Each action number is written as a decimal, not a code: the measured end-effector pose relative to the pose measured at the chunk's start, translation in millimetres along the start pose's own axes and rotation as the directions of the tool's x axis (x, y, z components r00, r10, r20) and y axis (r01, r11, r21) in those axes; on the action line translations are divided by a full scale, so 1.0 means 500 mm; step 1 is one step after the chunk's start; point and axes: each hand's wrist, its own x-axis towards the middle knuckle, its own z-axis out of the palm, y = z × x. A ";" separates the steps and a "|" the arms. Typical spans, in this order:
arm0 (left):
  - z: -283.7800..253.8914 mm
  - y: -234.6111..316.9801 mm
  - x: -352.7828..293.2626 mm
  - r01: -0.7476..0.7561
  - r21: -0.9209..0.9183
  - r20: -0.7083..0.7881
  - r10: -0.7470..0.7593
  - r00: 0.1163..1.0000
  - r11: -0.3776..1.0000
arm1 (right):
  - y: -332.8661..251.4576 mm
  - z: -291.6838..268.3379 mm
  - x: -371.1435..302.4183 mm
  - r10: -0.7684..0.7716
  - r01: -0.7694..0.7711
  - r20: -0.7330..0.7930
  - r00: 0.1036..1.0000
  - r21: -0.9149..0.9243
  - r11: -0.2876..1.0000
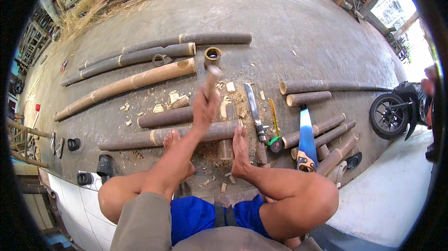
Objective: The person sits on the floor and uses a hand saw and a wooden mallet to cut and shape bamboo poles. They saw through a pole, then use the mallet to drive a piece of wood into the cut section to split or separate it.
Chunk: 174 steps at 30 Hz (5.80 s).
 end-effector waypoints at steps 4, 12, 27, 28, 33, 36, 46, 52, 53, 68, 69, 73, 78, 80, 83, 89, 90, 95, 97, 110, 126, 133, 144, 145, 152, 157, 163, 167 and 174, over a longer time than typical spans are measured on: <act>0.003 -0.002 0.269 -0.069 -0.229 -0.170 0.030 0.985 0.971 | -0.096 0.166 0.070 -0.036 0.029 0.081 0.996 0.087 0.996; 0.110 -0.164 0.486 0.110 -0.358 -0.278 -0.218 0.935 0.927 | -0.199 0.235 0.089 -0.168 0.186 -0.375 0.911 0.011 0.982; 0.166 -0.222 0.475 0.143 -0.127 -0.266 -0.173 0.948 0.982 | -0.126 0.252 0.108 -0.203 0.269 -0.290 0.935 0.210 0.940; 0.163 -0.196 0.475 0.062 -0.134 -0.274 -0.098 0.957 0.989 | -0.124 0.256 0.113 -0.185 0.286 -0.270 0.945 0.402 0.870; 0.144 -0.037 0.405 -0.238 -0.069 -0.178 0.222 0.959 0.969 | -0.153 0.272 0.131 -0.182 0.229 -0.399 0.899 0.074 0.970; 0.168 0.039 0.313 -0.384 -0.173 -0.068 0.378 0.923 0.907 | -0.181 0.200 0.095 -0.085 0.115 -0.195 0.977 0.152 0.982; 0.237 0.080 -0.156 -0.370 0.191 0.400 0.272 0.875 0.909 | -0.217 -0.656 -0.387 -0.034 -0.078 -0.573 0.819 -0.171 0.982; 0.262 0.051 -0.240 -0.343 0.063 0.466 0.276 0.840 0.937 | -0.329 -0.646 -0.447 -0.259 0.548 -0.566 0.783 0.430 0.717; 0.265 0.047 -0.240 -0.328 0.081 0.484 0.251 0.838 0.941 | -0.340 -0.611 -0.437 -0.313 0.571 -0.505 0.804 0.512 0.642; 0.282 0.010 -0.199 -0.303 0.117 0.511 0.204 0.835 0.946 | -0.329 -0.334 -0.296 -0.049 0.178 -0.327 0.944 0.379 0.908; 0.282 0.010 -0.198 -0.299 0.120 0.509 0.200 0.837 0.947 | -0.328 -0.334 -0.294 -0.049 0.181 -0.324 0.945 0.393 0.902; 0.284 0.008 -0.197 -0.291 0.107 0.493 0.203 0.846 0.951 | -0.297 -0.332 -0.277 -0.050 0.187 -0.309 0.950 0.435 0.881; 0.286 0.000 -0.193 -0.275 0.084 0.485 0.201 0.851 0.958 | -0.312 -0.329 -0.266 -0.069 0.174 -0.257 0.964 0.410 0.895; 0.285 -0.004 -0.192 -0.254 0.075 0.477 0.189 0.858 0.964 | -0.349 -0.319 -0.264 -0.107 0.232 -0.317 0.942 0.388 0.892; 0.282 -0.008 -0.191 -0.233 0.082 0.476 0.167 0.863 0.969 | -0.406 -0.290 -0.255 -0.203 0.242 -0.309 0.929 0.094 0.966; 0.283 -0.015 -0.184 -0.252 0.070 0.429 0.199 0.881 0.965 | -0.375 -0.279 -0.150 -0.221 0.221 -0.082 0.972 -0.005 0.975; 0.283 -0.017 -0.186 -0.246 0.051 0.415 0.203 0.887 0.968 | -0.366 -0.301 -0.136 -0.167 0.172 -0.106 0.980 0.037 0.984; 0.290 -0.022 -0.191 -0.234 0.100 0.447 0.167 0.879 0.967 | -0.412 -0.406 -0.103 -0.085 0.497 -0.780 0.620 0.306 0.812; 0.290 -0.024 -0.191 -0.242 0.094 0.445 0.177 0.878 0.966 | -0.429 -0.378 -0.114 -0.197 0.649 -0.777 0.598 0.325 0.688; 0.278 -0.040 -0.182 -0.241 0.113 0.501 0.154 0.851 0.964 | -0.480 -0.433 -0.155 -0.081 0.571 -0.830 0.552 0.306 0.762; 0.254 -0.052 -0.175 -0.279 0.170 0.581 0.132 0.803 0.945 | -0.480 -0.315 -0.150 -0.270 0.031 -0.828 0.491 -0.293 0.956; 0.232 -0.072 -0.183 -0.343 0.145 0.562 0.208 0.801 0.928 | -0.422 -0.313 -0.177 -0.037 0.013 -0.452 0.891 -0.055 0.998; 0.197 -0.068 -0.184 -0.372 0.178 0.519 0.235 0.822 0.911 | -0.338 -0.217 -0.167 -0.088 0.069 -0.240 0.967 -0.089 0.994; 0.198 -0.069 -0.188 -0.323 0.193 0.547 0.171 0.820 0.927 | -0.321 -0.207 -0.177 -0.058 0.062 -0.047 0.997 0.086 0.994; 0.290 -0.045 -0.198 -0.286 0.168 0.501 0.169 0.849 0.943 | -0.375 -0.401 -0.230 -0.120 -0.223 -0.623 0.773 -0.443 0.868; 0.288 -0.040 -0.198 -0.276 0.138 0.483 0.179 0.857 0.951 | -0.431 -0.543 -0.193 -0.441 0.688 -0.769 0.463 -0.002 0.726; 0.271 -0.039 -0.214 -0.279 0.150 0.502 0.170 0.848 0.949 | -0.357 -0.278 -0.146 -0.247 0.179 -0.673 0.697 -0.171 0.969; 0.251 -0.048 -0.228 -0.251 0.200 0.536 0.108 0.837 0.947 | -0.359 -0.298 -0.169 -0.135 -0.006 -0.397 0.908 -0.333 0.943; 0.266 -0.054 -0.203 -0.268 0.161 0.501 0.155 0.851 0.950 | -0.411 -0.419 -0.142 -0.124 0.587 -0.914 0.387 0.140 0.797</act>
